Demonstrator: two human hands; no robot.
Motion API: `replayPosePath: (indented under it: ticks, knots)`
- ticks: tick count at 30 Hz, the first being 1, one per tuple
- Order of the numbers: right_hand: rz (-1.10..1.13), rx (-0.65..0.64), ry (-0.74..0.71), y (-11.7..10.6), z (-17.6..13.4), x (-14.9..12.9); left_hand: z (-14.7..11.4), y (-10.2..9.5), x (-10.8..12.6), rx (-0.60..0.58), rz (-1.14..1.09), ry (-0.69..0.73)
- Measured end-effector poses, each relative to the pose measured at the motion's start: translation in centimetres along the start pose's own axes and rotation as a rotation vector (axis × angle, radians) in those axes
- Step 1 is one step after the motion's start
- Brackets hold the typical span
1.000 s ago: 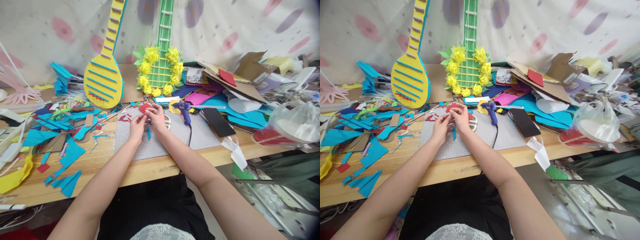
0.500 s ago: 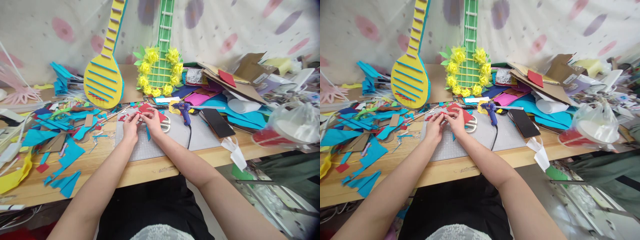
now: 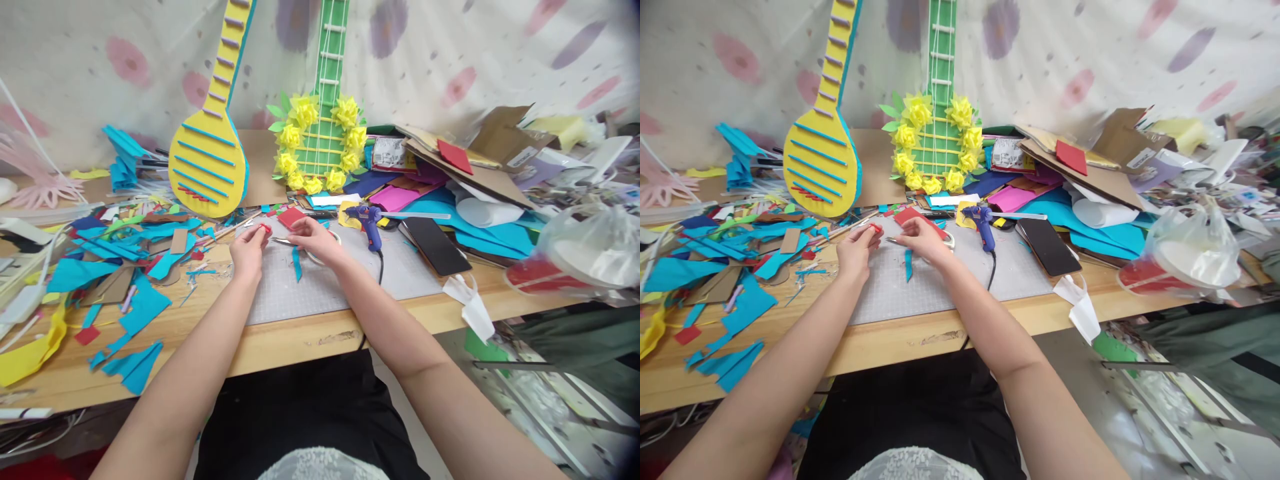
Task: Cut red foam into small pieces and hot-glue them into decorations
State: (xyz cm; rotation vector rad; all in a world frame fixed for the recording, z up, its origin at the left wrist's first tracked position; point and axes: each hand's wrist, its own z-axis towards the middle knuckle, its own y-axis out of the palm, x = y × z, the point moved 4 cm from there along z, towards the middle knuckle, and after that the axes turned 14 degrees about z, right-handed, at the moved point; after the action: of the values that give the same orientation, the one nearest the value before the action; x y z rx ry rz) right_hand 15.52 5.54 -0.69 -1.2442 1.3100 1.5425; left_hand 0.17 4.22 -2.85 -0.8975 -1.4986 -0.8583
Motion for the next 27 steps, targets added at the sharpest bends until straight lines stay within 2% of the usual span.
replayPosePath:
  ticks: [3,6,10,13,15,17,19,21,23,25,27]
  knots:
    - [-0.226,-0.114,0.100,-3.4,-1.3,-3.0,0.4,-0.5,0.2,0.001,0.021,-0.001]
    - [-0.566,-0.072,0.187,-8.2,-3.2,-5.4,0.5,-0.5,0.2,-0.003,0.009,-0.016]
    - [-1.066,0.114,0.273,-13.9,-5.2,-7.2,0.5,-0.3,0.2,-0.022,-0.002,-0.055]
    - [-1.224,0.388,0.173,-15.9,-5.4,-7.9,0.4,-0.3,0.1,-0.024,-0.012,-0.076]
    - [-1.205,0.442,0.065,-15.9,-4.6,-7.5,0.4,-0.4,0.1,-0.028,-0.010,-0.068]
    - [-1.163,0.398,-0.010,-15.2,-3.3,-6.5,0.3,-0.4,0.2,-0.035,-0.004,-0.058]
    - [-1.116,0.411,-0.014,-14.7,-2.2,-5.3,0.4,-0.5,0.2,-0.040,0.004,-0.055]
    - [-1.039,0.478,0.028,-14.6,-1.5,-4.1,0.4,-0.6,0.2,-0.042,0.012,-0.062]
    - [-0.915,0.562,0.026,-14.8,-1.3,-3.4,0.5,-0.6,0.2,-0.049,0.015,-0.068]
    - [-0.729,0.621,-0.049,-15.0,-1.4,-3.3,0.6,-0.6,0.2,-0.055,0.015,-0.071]
    - [-0.491,0.620,-0.142,-15.1,-1.6,-3.5,0.6,-0.6,0.2,-0.058,0.021,-0.066]
